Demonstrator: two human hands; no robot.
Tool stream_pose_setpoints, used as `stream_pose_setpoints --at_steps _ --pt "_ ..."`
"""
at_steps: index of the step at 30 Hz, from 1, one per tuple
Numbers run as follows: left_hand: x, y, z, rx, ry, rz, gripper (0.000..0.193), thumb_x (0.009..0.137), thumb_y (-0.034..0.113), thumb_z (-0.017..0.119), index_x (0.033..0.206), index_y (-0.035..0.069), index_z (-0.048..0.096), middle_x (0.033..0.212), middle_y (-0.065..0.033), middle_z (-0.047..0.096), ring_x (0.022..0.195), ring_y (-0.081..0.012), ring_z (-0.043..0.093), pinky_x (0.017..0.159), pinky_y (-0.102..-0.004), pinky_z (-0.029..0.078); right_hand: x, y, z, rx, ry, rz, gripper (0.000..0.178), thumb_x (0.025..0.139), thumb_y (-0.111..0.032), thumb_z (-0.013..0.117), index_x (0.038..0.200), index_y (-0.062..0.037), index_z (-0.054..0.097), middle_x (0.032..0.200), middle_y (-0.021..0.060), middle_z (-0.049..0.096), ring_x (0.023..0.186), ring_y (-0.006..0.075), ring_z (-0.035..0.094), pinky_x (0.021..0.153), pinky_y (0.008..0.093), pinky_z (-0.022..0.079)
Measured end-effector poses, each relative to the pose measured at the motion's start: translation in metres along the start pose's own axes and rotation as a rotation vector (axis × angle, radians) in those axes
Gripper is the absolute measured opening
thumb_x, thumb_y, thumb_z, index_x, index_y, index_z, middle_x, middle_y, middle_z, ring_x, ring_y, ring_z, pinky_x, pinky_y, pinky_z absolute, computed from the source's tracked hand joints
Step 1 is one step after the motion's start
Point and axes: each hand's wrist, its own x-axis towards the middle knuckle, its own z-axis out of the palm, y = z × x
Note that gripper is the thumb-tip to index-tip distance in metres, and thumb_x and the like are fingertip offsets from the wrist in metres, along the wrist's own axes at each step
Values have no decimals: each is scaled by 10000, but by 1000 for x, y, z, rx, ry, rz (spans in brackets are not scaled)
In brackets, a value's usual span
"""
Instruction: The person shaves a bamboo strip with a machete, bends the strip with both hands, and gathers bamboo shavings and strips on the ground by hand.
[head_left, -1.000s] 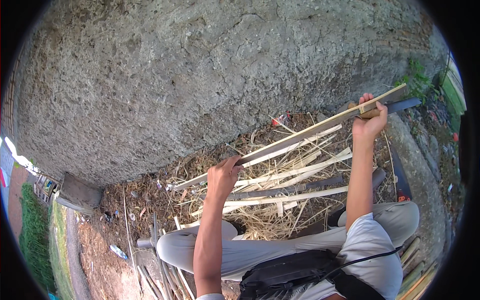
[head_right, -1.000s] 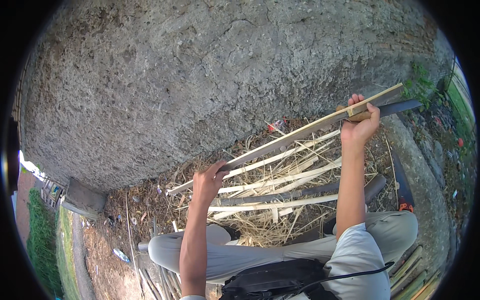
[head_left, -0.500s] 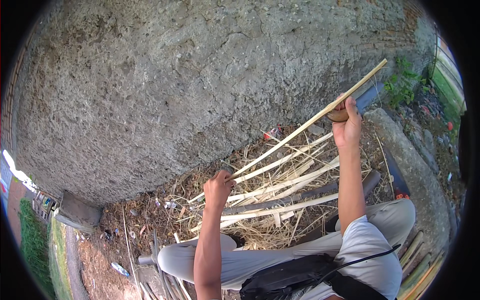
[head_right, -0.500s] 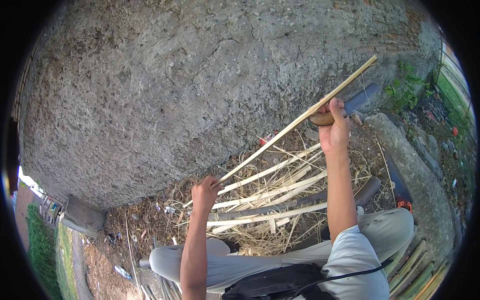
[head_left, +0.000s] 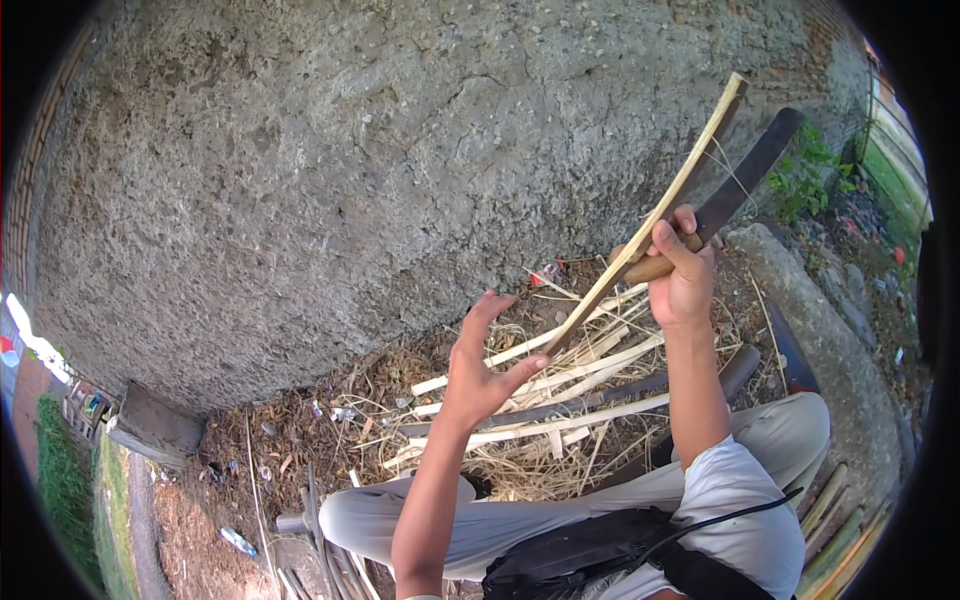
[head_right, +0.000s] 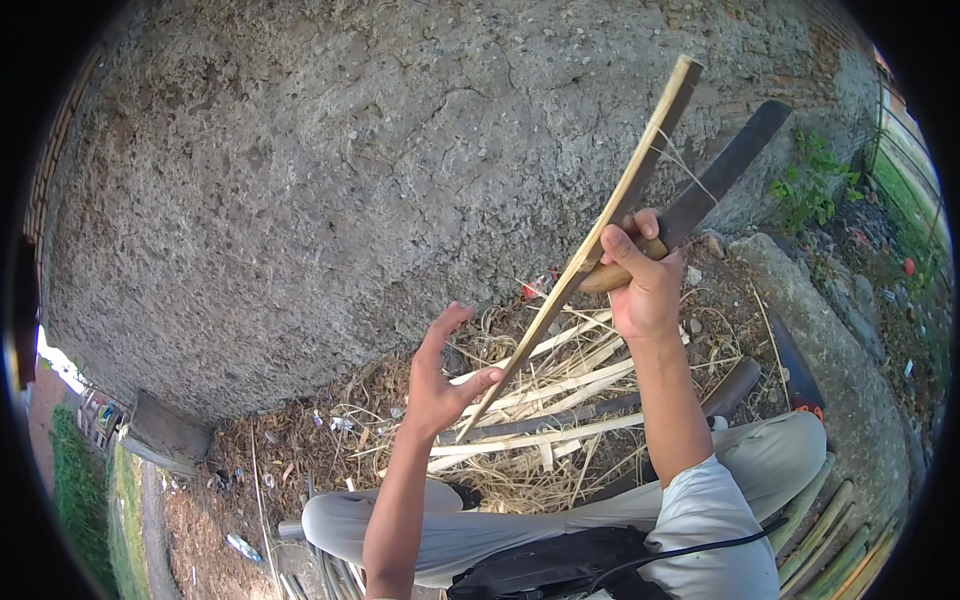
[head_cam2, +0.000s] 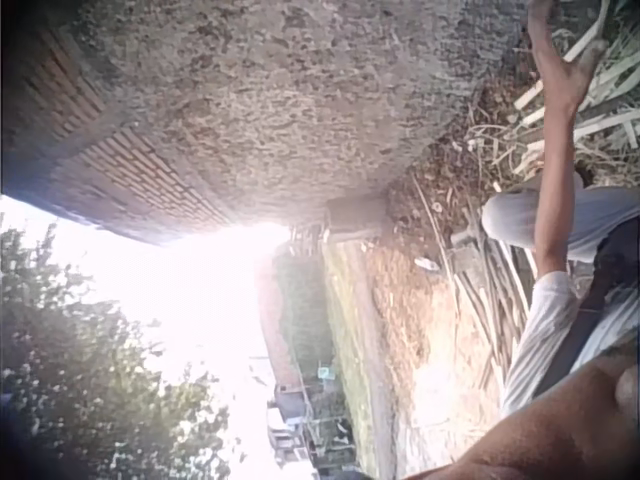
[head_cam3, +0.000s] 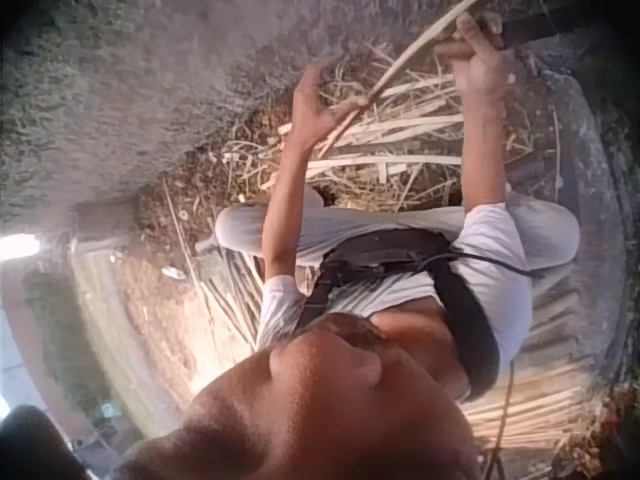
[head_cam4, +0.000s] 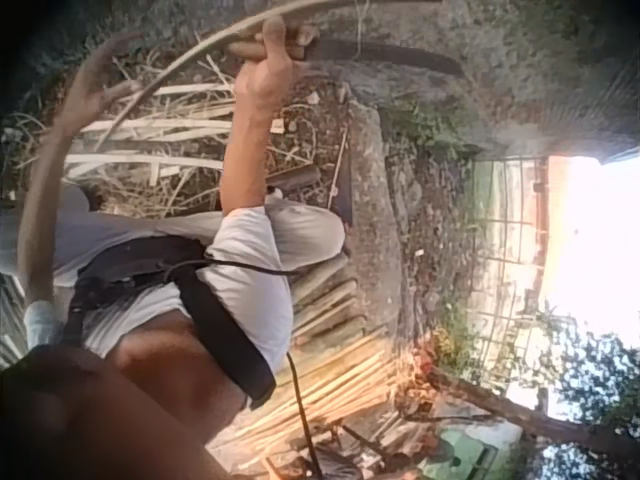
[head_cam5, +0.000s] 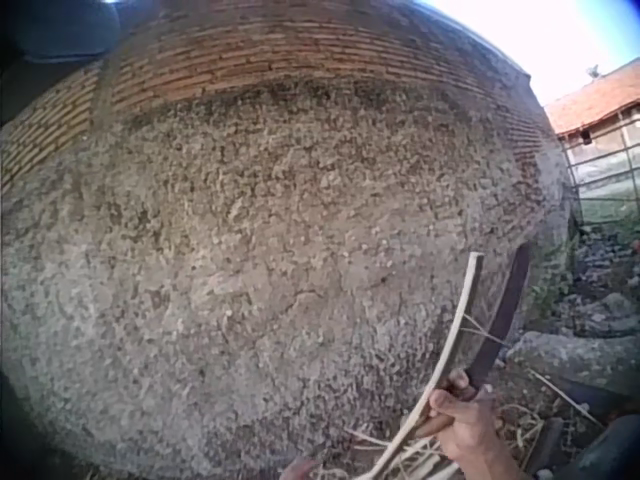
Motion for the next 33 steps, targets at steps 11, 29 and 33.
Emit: stream_pose_setpoints --at_steps 11,29,33 --pt "34 39 -18 -394 268 -49 199 988 181 480 1019 2 561 722 -55 622 626 -146 642 559 -256 531 -7 8 36 -456 -22 4 219 904 -142 651 840 -83 450 750 102 652 678 172 663 617 289 546" --pt "-16 -16 -34 -688 925 335 281 1008 282 414 1007 7 475 582 -72 447 363 -110 387 316 -238 334 -38 32 -14 -1890 -305 614 483 655 -351 831 1022 -72 689 1014 149 656 988 308 630 883 384 481" --pt "-16 -10 -38 -627 814 327 300 958 227 431 1146 -5 459 684 -114 551 477 -184 514 412 -296 431 -40 29 -13 -1643 -182 580 435 699 -319 797 983 -11 677 846 162 671 856 316 662 802 384 503"
